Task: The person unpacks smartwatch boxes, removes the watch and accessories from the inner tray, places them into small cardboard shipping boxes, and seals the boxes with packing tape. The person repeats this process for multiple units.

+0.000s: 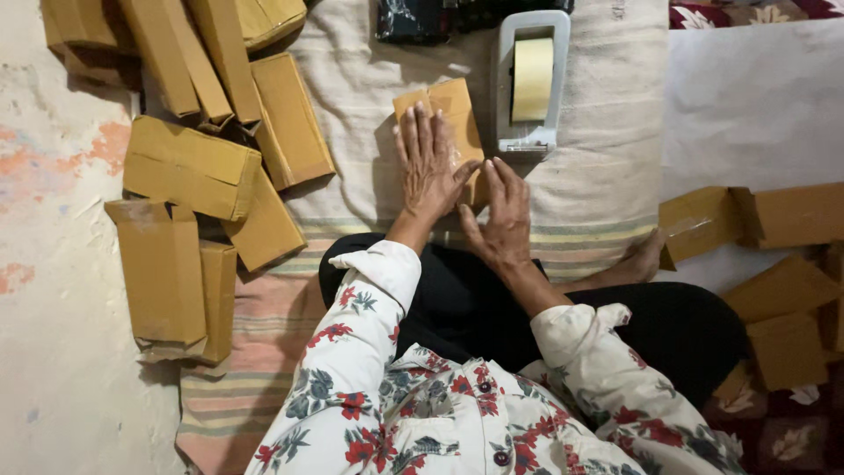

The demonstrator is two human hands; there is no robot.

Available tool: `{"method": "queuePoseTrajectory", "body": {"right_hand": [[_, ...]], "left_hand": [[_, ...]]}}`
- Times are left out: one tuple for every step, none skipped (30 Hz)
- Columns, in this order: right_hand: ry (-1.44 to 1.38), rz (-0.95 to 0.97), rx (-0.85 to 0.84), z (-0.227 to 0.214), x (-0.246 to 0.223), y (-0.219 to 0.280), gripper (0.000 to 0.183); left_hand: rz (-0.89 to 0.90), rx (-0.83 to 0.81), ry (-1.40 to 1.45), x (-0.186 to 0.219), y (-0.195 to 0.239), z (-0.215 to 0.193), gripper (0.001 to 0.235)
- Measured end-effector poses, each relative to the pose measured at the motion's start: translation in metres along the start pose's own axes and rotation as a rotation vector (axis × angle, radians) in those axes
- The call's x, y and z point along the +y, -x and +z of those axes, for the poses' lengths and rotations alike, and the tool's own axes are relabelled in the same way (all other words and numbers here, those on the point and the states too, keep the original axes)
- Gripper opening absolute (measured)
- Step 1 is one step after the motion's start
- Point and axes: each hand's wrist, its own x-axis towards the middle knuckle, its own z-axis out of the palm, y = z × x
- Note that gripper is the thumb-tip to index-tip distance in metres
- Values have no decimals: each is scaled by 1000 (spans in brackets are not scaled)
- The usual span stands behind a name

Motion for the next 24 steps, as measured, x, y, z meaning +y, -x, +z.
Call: {"method": "queuePoseTrajectory", "body": {"right_hand": [[-35,31,-5,-7,3,0,61],[-36,64,35,-12,8,0,54],[-37,96,74,-17,14,-2,48],[-38,128,112,-20,22,-5,42],[-84,281,121,-24,31,-8,36],[-129,435,127,-26,43,-15,31],[-179,586,131,-26,56,-21,28],[-106,550,117,-26,70,-28,26],[-35,511,108,-26,84,-36,25],[36,472,97,-23,94,-42,25],[-40,508,74,-19,103,-48,30],[-115,544,50,-16,111,-54,34],[-192,579,23,-12,116,-58,39],[-317,682,-9,-9,119,-63,38],[-442,785,-46,-6,121,-66,37],[-567,887,-84,-2,122,-69,36],[-606,908,-69,-1,123,-71,35],[-645,930,-54,0,123,-73,35],[-683,945,-33,1,123,-78,35],[-599,930,-41,1,122,-81,34],[-512,916,-49,-1,121,-83,33],[-425,902,-57,-4,120,-85,32],[-319,779,-22,-6,117,-84,30],[-215,654,9,-10,113,-83,28]], "left_hand": [[-30,-92,-18,2,-1,0,112],[-60,-183,-37,2,-2,0,117],[-91,-276,-55,3,-2,0,121],[-59,-267,-65,3,-3,0,123],[-32,-260,-74,3,-3,0,124],[-4,-252,-82,3,-3,0,125],[20,-247,-69,2,-3,0,126],[44,-243,-56,3,-3,0,127],[71,-233,-44,3,-5,-1,128],[116,-118,15,6,-6,-3,126],[158,-1,75,10,-8,-3,125],[201,116,134,15,-10,-4,123],[155,-35,90,19,-12,-5,117],[108,-186,47,24,-15,-6,112],[57,-339,4,30,-16,-6,106],[43,-296,8,34,-18,-7,104],[33,-255,17,41,-21,-5,103],[23,-213,25,46,-24,-5,101],[9,-216,-8,50,-29,-4,102],[-5,-218,-40,53,-34,-4,104],[-20,-222,-70,57,-38,-2,105],[-8,-175,-52,59,-42,-1,104],[-4,-135,-36,59,-41,-1,103],[0,-94,-20,60,-39,-1,102]]}}
